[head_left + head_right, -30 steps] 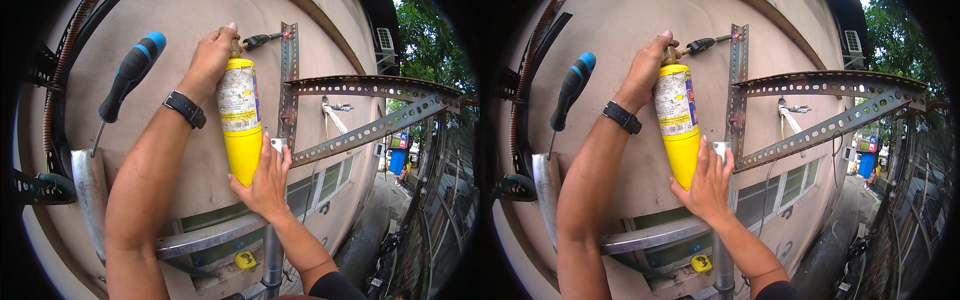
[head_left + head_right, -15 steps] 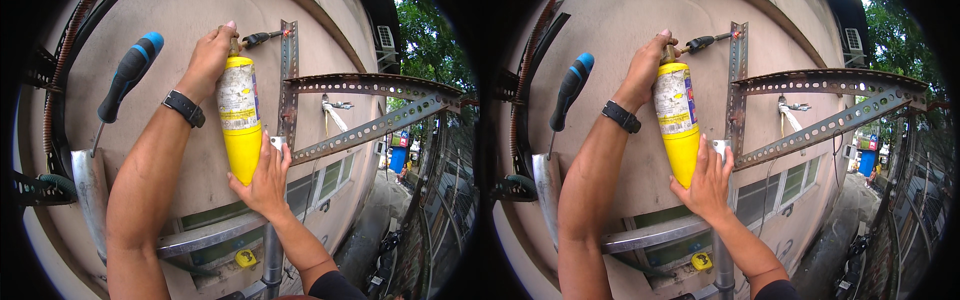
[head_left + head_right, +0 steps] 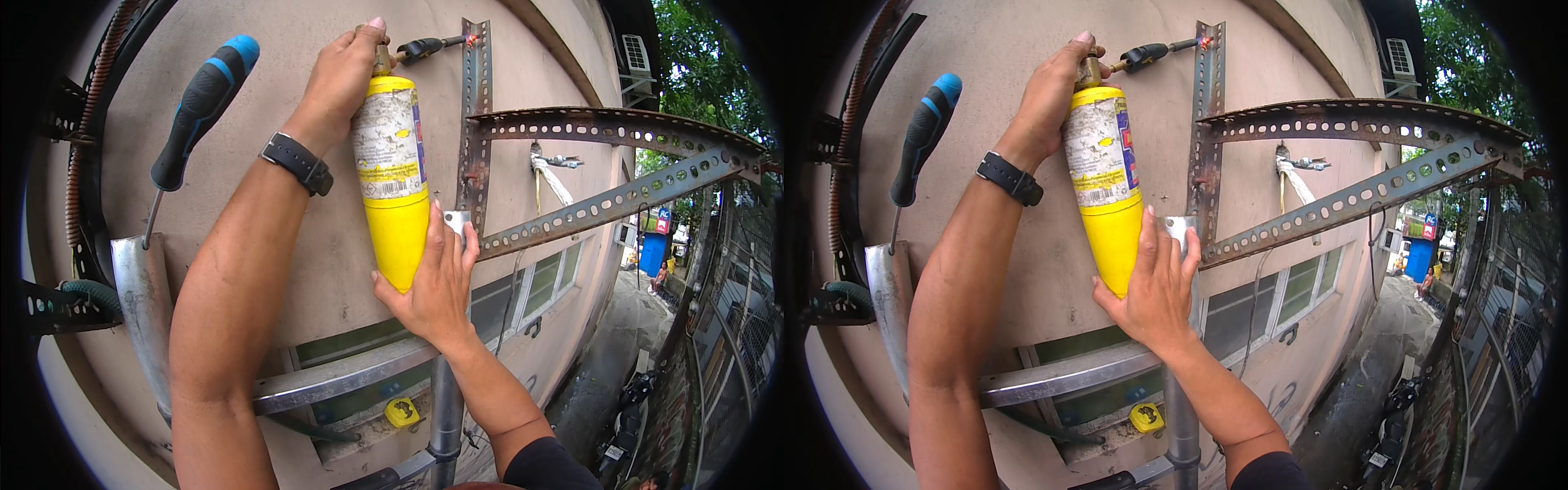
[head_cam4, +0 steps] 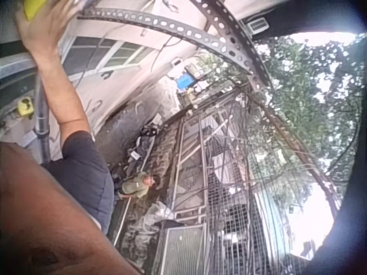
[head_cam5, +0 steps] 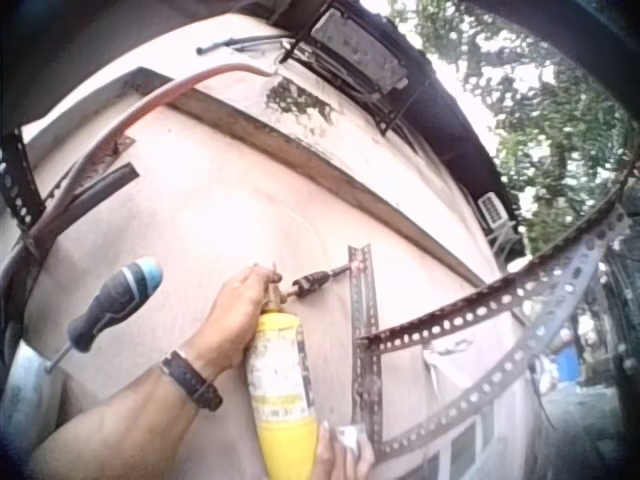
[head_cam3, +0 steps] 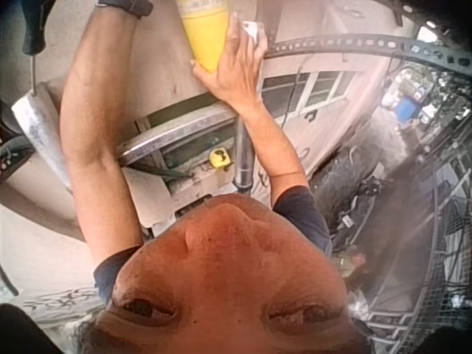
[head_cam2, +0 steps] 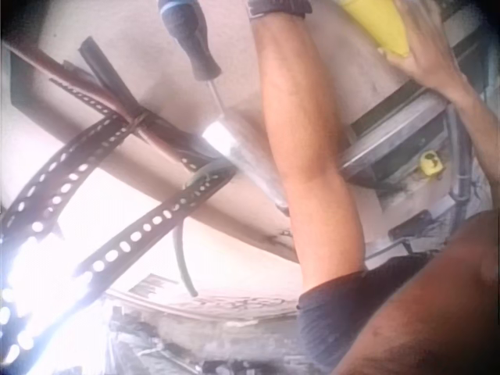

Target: The person works on the mounting bracket and copper piping of an outdoor air conditioning unit by hand and using a wrench. They then handle a yellow blowtorch tank to heat a copper pipe joint.

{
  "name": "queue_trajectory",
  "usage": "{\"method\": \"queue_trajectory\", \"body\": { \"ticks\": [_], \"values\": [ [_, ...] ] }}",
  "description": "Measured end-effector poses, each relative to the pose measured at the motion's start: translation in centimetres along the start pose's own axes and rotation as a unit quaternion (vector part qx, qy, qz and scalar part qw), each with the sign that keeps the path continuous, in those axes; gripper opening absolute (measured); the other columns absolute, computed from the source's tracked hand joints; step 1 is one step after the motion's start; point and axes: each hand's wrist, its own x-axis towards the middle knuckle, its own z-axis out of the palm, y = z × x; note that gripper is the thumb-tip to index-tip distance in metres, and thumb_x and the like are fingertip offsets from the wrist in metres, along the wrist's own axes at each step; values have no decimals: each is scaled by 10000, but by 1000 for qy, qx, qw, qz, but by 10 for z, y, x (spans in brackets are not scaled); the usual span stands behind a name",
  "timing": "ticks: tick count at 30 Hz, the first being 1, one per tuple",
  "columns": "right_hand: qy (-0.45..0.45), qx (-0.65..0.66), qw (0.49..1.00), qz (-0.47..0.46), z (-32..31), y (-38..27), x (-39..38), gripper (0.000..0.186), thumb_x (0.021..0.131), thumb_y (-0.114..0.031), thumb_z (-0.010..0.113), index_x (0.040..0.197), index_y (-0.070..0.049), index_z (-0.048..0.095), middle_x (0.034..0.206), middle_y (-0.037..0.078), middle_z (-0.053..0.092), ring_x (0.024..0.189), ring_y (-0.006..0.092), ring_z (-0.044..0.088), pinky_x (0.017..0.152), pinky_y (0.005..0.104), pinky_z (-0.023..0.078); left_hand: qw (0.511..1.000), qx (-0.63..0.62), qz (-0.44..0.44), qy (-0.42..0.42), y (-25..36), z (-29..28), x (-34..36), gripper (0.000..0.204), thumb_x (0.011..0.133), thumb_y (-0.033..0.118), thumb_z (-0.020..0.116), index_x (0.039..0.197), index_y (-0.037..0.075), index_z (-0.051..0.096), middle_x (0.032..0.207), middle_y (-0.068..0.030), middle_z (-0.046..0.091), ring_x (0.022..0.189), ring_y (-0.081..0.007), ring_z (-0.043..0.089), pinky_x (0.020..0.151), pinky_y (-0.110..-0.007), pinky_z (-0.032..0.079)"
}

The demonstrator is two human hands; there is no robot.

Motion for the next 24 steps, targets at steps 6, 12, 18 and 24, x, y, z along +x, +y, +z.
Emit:
{"method": "queue_trajectory", "body": {
  "ticks": [6, 12, 18, 24],
  "values": [
    [-1, -1, 1000, 3, -1, 0, 0, 1144, 770, -392, 801, 1588, 57, 138, 1305, 271, 514, 1196, 373, 526, 1170, 663, 154, 999, -33, -8, 1, 0, 0, 3, 552, 1054, 471, 498, 1320, -5, 581, 1028, -150, 697, 901, -208, 744, 729, -333, 636],
    [0, -3, 1000, 1, 1, 0, -1, 1140, 772, -394, 799, 1588, 53, 140, 1299, 271, 515, 1194, 372, 526, 1170, 662, 155, 1000, -14, -9, 6, 1, 2, -2, 548, 1053, 459, 497, 1333, -6, 576, 1044, -160, 702, 916, -233, 764, 730, -342, 653],
    [1, 5, 1000, 3, 2, 1, 0, 1140, 769, -398, 798, 1587, 51, 142, 1300, 269, 515, 1195, 371, 527, 1171, 663, 148, 1000, 14, 2, -11, 0, -1, 1, 585, 1065, 499, 490, 1308, -24, 590, 1034, -152, 700, 909, -207, 750, 737, -328, 647],
    [0, -2, 1000, 1, 1, 1, -1, 1146, 765, -382, 804, 1588, 56, 137, 1302, 259, 513, 1196, 369, 525, 1174, 660, 150, 1000, 13, 2, -13, -1, -1, 1, 561, 1066, 499, 511, 1259, -20, 598, 1022, -143, 702, 902, -197, 746, 737, -326, 647]
  ]
}}
